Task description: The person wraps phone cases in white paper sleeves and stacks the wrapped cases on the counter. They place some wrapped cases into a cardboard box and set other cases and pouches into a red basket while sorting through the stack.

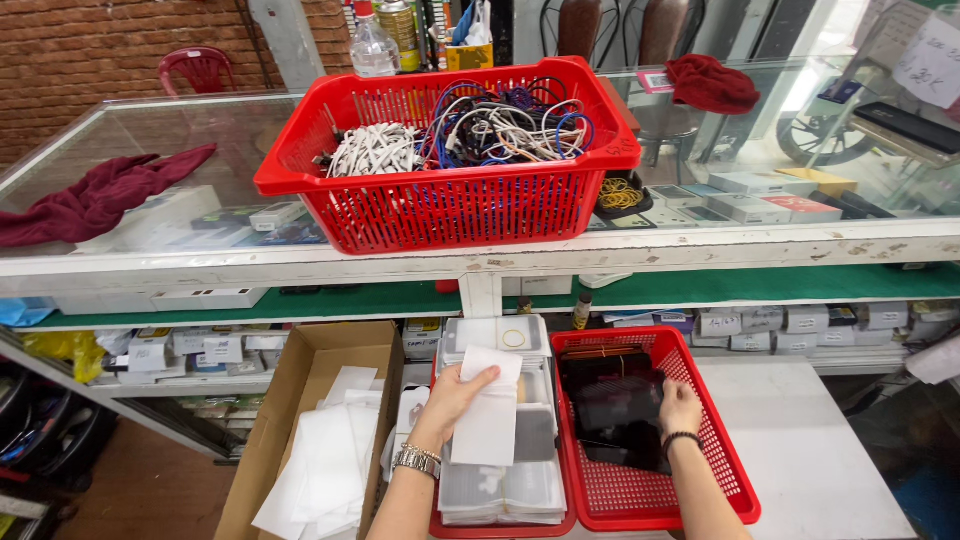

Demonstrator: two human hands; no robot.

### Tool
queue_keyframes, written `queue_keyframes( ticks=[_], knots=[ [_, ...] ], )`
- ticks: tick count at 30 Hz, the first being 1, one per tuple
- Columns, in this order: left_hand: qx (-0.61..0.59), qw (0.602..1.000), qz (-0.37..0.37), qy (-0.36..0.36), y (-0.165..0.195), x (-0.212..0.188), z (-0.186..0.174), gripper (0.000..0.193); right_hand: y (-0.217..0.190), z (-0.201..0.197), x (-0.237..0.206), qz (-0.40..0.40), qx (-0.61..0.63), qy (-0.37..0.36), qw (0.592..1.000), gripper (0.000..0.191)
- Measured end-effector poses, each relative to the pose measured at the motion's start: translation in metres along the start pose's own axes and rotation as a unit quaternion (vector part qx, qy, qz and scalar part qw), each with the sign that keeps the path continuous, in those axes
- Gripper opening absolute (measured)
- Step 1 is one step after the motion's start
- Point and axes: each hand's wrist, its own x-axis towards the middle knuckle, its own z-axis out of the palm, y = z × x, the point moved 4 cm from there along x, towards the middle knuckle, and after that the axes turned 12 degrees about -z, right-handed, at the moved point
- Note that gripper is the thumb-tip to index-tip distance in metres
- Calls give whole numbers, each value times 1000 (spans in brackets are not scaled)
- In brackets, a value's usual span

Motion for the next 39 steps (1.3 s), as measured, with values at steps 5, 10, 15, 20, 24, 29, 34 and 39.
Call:
queue_keyframes(
  ticks=[5, 10, 15, 20, 24, 29, 34, 39],
  knots=[
    [-65, 995, 40, 66, -6, 6, -4, 37, -55, 29, -31, -258, -42, 20, 965, 46],
    [-138, 972, 120, 150, 6, 8, 3, 31, -108, 126, -101, -169, 115, -481, 852, 35],
    [-208, 881, 230, 356, 22, -29, -82, 22, -131, 125, -134, -268, 45, -531, 803, 33],
    [98, 778, 191, 590, -2, -95, -183, 37, -146, 98, -149, -561, -106, -382, 727, 57],
    [256, 705, 42, 660, -37, -120, -203, 91, -125, 111, -149, -525, -126, -441, 717, 42],
    [262, 707, 100, 649, -18, -94, -173, 104, -105, 132, -111, -413, -76, -491, 763, 28],
    [77, 938, 204, 269, 20, -31, -73, 56, -113, 142, -90, -163, 189, -478, 842, 23],
    [-151, 981, 122, 11, 37, 8, -1, 38, -110, 134, -119, -73, 298, -502, 809, 28]
  ],
)
